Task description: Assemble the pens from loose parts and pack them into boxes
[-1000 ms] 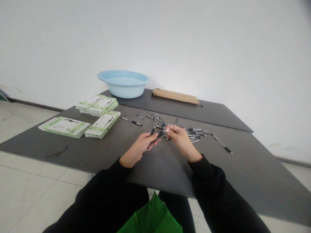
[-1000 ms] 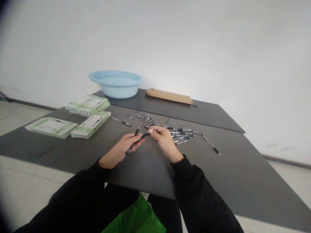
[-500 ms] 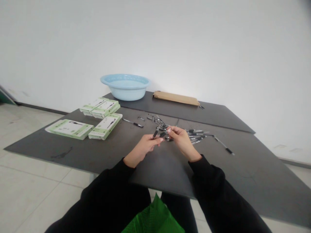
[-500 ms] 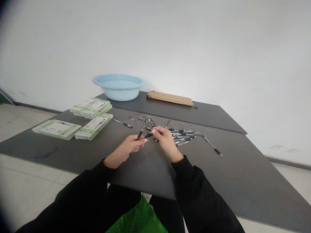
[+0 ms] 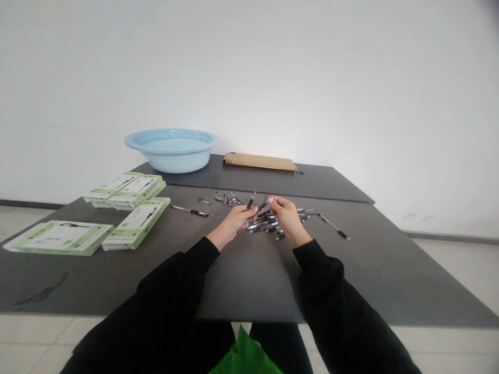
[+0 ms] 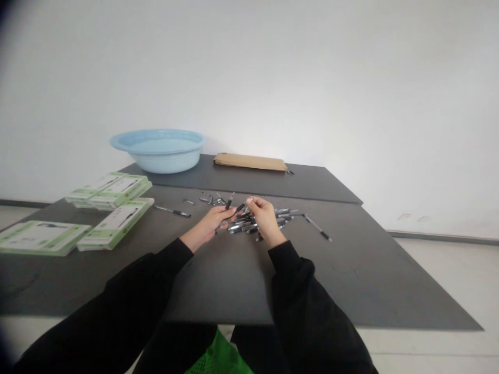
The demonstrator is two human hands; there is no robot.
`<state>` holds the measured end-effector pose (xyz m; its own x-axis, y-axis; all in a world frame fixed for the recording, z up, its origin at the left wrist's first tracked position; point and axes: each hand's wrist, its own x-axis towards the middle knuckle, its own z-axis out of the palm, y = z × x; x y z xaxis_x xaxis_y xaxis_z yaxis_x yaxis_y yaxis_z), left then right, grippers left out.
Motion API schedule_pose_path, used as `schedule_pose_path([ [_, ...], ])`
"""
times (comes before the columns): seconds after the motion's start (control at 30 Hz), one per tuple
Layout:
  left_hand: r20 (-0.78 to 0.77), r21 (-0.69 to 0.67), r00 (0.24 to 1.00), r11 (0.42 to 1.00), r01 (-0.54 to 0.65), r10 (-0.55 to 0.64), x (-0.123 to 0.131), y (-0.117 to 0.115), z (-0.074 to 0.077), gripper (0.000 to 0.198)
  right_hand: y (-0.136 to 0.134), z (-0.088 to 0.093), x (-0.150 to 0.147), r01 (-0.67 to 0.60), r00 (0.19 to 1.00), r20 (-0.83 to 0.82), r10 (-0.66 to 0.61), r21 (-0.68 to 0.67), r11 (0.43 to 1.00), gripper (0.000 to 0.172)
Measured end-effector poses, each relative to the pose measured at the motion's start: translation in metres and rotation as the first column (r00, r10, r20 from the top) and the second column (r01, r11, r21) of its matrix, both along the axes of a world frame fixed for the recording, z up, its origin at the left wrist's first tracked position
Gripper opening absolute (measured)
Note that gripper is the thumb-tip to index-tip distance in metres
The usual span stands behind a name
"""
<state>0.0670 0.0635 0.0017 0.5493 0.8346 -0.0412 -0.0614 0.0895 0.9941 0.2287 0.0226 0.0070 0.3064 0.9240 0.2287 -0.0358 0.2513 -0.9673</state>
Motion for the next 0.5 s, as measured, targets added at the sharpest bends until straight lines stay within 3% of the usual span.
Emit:
schedule_pose_path([
  [0.13,-0.010,-0.047,1.000,0.999,-0.016,0.015,-0.011,-0.007,-0.005,0.039,-0.003,-0.002,-0.009,-0.012,0.999,0.041,0.012,-0.013,1.000,0.041],
  [0.23,0.052,-0.216,0.991,0.967,0.135,-0.127,-0.015,-0.010,-0.002,0.044,-0.002,-0.005,-0.009,-0.050,0.999,0.010,0.050,-0.016,0.999,0.041],
  [0.3,0.093,-0.259,0.974,0.940,0.223,-0.205,-0.016,-0.011,0.000,0.043,-0.001,-0.008,-0.005,-0.072,0.997,-0.032,0.072,-0.009,0.997,0.039],
  [0.4,0.066,-0.180,0.974,0.958,0.225,-0.216,-0.016,-0.011,0.001,0.036,0.001,-0.009,-0.001,-0.097,0.994,-0.058,0.097,0.004,0.995,0.037],
  [0.5,-0.018,0.007,0.991,0.991,0.131,-0.131,-0.015,-0.012,0.000,0.031,0.002,-0.011,-0.001,-0.094,0.994,-0.050,0.095,0.010,0.995,0.037],
])
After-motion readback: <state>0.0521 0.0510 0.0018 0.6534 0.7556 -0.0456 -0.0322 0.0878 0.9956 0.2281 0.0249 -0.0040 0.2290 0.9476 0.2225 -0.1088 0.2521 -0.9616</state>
